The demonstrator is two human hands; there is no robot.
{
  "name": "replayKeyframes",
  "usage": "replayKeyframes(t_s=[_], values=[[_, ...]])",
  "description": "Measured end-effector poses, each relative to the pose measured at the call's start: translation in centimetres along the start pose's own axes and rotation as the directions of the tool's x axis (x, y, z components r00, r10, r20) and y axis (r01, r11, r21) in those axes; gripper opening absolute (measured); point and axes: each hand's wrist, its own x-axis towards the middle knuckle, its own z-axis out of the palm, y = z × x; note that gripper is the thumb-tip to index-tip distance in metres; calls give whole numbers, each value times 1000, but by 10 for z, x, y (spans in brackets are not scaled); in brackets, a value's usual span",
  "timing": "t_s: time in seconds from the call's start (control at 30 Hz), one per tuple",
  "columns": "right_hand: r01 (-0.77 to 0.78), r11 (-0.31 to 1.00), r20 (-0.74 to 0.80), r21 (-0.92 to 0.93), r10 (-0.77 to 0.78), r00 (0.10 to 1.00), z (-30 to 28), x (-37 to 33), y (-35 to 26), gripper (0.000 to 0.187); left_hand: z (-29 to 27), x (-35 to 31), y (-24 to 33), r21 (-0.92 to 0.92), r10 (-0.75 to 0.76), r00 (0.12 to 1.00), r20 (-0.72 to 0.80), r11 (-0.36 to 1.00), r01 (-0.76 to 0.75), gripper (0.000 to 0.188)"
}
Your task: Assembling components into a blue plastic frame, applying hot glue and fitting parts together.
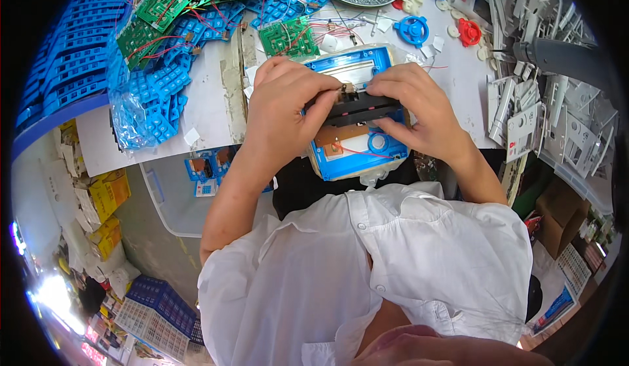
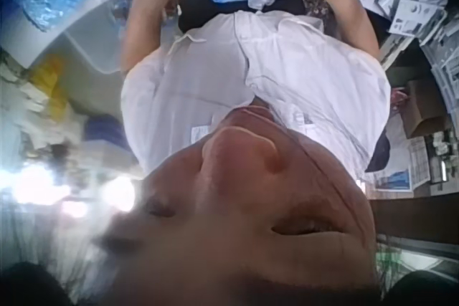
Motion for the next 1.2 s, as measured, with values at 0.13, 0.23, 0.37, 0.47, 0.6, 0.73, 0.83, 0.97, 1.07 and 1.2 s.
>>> replayKeyframes(t_s=[0.13,0.23,0.37,0.47,0.6,0.73,0.83,0.97,1.07,1.2], values=[[-9,1000,25,-6,9,1000,-2,3,-1,53,-7,7,2,70,37,993,116,997,-45,8],[-18,1000,46,13,18,999,-4,4,-1,53,-13,11,2,104,44,981,190,992,-65,8],[-12,1000,74,25,10,997,-5,5,2,52,-19,19,5,151,62,961,269,983,-105,9],[-6,1000,82,30,3,997,-6,6,3,53,-22,25,7,145,59,944,325,983,-111,10],[-3,1000,95,31,0,996,-7,7,4,54,-23,30,4,112,92,927,363,984,-142,8],[5,999,121,33,-9,993,-7,9,6,54,-21,33,-2,67,148,901,408,979,-191,7],[7,999,121,31,-10,993,-7,9,7,55,-22,39,-4,67,196,879,434,966,-248,7],[19,999,150,26,-23,988,-8,11,8,59,-21,41,-5,64,226,863,452,957,-284,10],[26,999,176,18,-29,984,-9,14,6,62,-22,41,-4,53,234,855,462,955,-291,11],[13,1000,191,24,-18,981,-7,17,8,65,-23,43,-6,79,223,852,474,953,-293,9]])
